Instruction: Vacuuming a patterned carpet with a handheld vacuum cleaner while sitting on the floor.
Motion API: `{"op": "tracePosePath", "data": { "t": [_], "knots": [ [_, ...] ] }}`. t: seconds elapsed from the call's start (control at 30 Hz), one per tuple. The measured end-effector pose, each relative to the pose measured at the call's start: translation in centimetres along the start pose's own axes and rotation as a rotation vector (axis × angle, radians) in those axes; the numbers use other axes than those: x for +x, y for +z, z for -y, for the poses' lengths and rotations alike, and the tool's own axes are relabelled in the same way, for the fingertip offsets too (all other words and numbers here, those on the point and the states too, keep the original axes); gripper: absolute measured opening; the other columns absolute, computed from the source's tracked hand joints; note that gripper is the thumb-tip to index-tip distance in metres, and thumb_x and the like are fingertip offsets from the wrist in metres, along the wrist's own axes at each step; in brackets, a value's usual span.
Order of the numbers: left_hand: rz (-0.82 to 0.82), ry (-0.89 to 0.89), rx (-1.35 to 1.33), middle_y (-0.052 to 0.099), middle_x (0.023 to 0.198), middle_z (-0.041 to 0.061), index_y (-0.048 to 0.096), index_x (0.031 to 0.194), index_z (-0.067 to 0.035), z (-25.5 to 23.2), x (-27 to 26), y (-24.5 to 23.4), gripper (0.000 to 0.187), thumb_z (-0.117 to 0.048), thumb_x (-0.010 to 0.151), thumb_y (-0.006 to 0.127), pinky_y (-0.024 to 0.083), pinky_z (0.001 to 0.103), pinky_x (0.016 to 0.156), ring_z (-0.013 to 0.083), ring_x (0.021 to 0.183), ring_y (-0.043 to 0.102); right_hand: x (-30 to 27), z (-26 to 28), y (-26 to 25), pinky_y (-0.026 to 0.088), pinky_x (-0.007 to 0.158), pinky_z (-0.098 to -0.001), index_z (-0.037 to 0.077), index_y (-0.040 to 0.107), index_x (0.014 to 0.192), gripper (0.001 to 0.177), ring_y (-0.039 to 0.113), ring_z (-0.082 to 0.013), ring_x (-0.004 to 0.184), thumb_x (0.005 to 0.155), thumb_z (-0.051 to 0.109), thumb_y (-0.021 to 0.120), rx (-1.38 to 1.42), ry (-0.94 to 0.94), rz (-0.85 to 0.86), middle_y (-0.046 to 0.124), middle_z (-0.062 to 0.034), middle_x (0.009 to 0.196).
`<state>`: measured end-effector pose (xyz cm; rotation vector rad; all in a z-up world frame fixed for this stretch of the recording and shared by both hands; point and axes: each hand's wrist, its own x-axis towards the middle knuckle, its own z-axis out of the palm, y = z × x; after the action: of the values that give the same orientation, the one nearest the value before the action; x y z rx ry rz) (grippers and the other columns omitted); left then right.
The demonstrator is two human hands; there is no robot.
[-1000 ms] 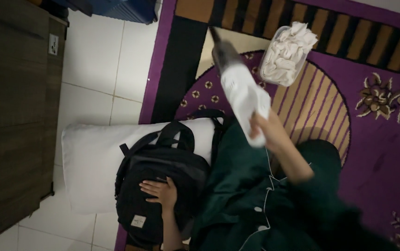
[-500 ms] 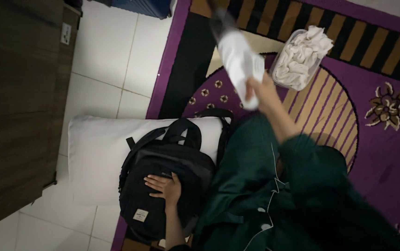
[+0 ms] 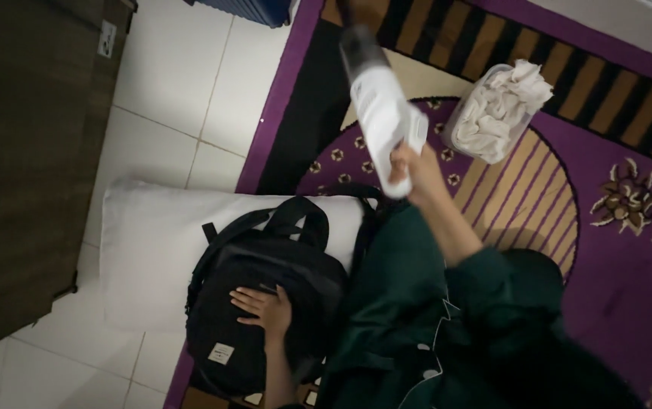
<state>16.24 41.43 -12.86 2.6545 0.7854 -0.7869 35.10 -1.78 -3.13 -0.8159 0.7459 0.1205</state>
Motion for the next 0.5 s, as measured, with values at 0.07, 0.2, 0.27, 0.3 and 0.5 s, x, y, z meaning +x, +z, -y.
{"op": "tracePosePath", "data": {
  "t": [0.07,0.2,0.27,0.3,0.5],
  "knots": [
    [0.036,0.015,-0.079,-0.039,0.161,0.024,-0.034,0.150,0.004,-0.4,-0.3,-0.8,0.115,-0.058,0.097,0.047,-0.017,0.071,0.114,0.0408,0.150,-0.037,4.2,1.0,-0.2,0.044,0.042,-0.0276,0.007,0.047,0.098,0.018,0.047,-0.0098,0.048,0.087,-0.002,0.059,0.045,-0.114,0.005,0.050,-0.0001,0.067],
    [0.037,0.018,-0.076,-0.041,0.160,0.024,-0.036,0.149,0.004,-0.8,-0.3,-1.3,0.115,-0.058,0.097,0.046,-0.018,0.070,0.114,0.0403,0.149,-0.038,9.1,5.1,2.2,0.043,0.041,-0.0243,0.014,0.051,0.116,0.035,0.047,-0.0077,0.049,0.085,-0.002,0.058,0.068,-0.118,0.020,0.052,0.0011,0.068],
    [0.066,0.016,-0.089,-0.044,0.158,0.023,-0.039,0.148,0.003,-0.9,-0.5,-1.3,0.116,-0.058,0.097,0.046,-0.019,0.070,0.113,0.0402,0.148,-0.040,11.2,5.2,0.6,0.045,0.046,-0.0265,0.004,0.044,0.101,0.019,0.048,-0.0095,0.053,0.094,0.000,0.060,0.237,-0.028,0.124,0.050,-0.0017,0.070],
    [0.069,0.018,-0.088,-0.044,0.158,0.023,-0.039,0.148,0.003,-0.9,-0.3,-1.1,0.116,-0.058,0.097,0.046,-0.019,0.070,0.113,0.0402,0.148,-0.040,10.0,5.2,0.6,0.045,0.046,-0.0265,0.004,0.044,0.101,0.019,0.048,-0.0095,0.053,0.094,0.000,0.060,0.236,-0.029,0.120,0.050,-0.0017,0.070],
    [0.065,-0.026,-0.035,-0.046,0.157,0.022,-0.040,0.146,0.003,0.0,-0.1,-0.5,0.119,-0.060,0.096,0.047,-0.020,0.070,0.113,0.0406,0.147,-0.042,1.6,2.4,-0.5,0.045,0.043,-0.0287,0.003,0.047,0.096,0.013,0.047,-0.0089,0.047,0.098,0.010,0.059,-0.121,0.025,0.030,0.049,0.0004,0.064]
  ]
}}
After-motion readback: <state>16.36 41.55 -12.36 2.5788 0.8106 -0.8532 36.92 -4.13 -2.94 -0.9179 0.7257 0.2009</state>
